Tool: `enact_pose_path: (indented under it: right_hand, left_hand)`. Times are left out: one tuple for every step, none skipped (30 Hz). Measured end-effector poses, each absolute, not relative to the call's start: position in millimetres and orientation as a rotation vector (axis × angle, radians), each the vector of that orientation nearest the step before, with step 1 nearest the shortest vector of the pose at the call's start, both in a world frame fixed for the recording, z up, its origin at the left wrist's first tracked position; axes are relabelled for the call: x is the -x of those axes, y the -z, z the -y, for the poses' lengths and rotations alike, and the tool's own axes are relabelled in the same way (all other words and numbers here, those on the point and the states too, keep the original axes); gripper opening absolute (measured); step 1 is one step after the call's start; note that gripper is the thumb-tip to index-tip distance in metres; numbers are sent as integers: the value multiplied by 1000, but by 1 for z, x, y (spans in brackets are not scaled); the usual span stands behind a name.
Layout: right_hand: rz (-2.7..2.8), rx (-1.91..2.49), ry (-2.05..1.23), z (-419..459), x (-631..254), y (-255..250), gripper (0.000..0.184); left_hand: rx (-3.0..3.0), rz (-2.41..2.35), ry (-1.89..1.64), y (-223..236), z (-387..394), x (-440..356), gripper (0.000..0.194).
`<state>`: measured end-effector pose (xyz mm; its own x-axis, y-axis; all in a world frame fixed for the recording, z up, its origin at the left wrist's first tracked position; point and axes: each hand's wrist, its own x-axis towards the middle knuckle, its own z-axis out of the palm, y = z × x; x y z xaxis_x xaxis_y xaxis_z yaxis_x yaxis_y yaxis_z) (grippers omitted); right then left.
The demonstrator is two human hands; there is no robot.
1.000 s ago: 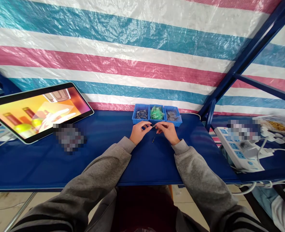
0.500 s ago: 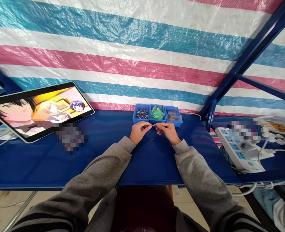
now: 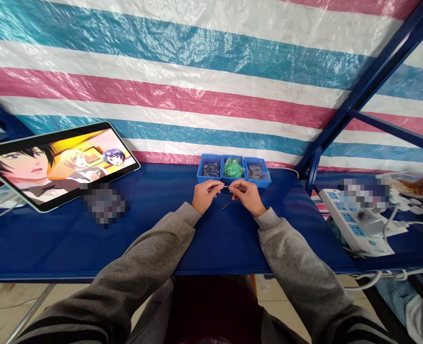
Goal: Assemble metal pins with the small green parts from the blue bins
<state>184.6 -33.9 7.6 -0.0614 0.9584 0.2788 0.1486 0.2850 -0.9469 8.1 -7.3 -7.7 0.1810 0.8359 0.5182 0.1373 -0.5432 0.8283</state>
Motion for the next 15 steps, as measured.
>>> enact_pose_path:
  right_hand:
    - [1485,1081,-930,34,-184,-8,34]
    - [1493,1085,-917,34,-184,-8,34]
    - [1497,1094,-902,34,-184,-7,35]
    - [1500,1107,-887,34,-184,-7,36]
    - [1507,1122,-870,34,-185,-7,37]
    - [1517,1138,-850,34,-185,-6,39]
    - [1531,1154,-827,34,-185,-6,40]
    - [1547,1168,-803,34,-185,-6,42]
    - [1567,1179,-777,34,-185,-6,43]
    - [1586,1190,-754,35,-185,-6,44]
    - [1599,1203,-733,35,-185,-6,46]
    - [1607,1214,-718,36,-185,-7,47]
    - [1607,1221,-709,36,-185,-7,47]
    - [1601,1219,-707,36,-185,-7,45]
    - [1592,1210,-712,36,-185,-7,42]
  left_hand:
    - [-1817,-919,-1400,7,8,-8,31]
    - [-1812,-919,-1392,7,8,-8,31]
    - [-1811,-916,-1381,7,9,-8,31]
    - [-1813,-910,-1370,6,10,-8,31]
    - [-1817,-904,-1358,6,10,-9,31]
    - [-1823,-899,-1348,6,11,-9,31]
    - [-1829,-897,-1339,6,11,-9,32]
    - [-1834,-899,-1333,6,11,-10,32]
    - [-1840,-903,-1326,6,11,-10,33]
    - [-1847,-907,-1317,6,11,-10,33]
    - [-1854,-912,-1308,6,11,-10,33]
    - [-1861,-917,-1299,6,11,-10,34]
    - [-1863,-924,-1293,6,11,-9,35]
    - [-1859,-935,-1293,6,10,-9,35]
    - [-1847,-951,-1298,6,10,-9,36]
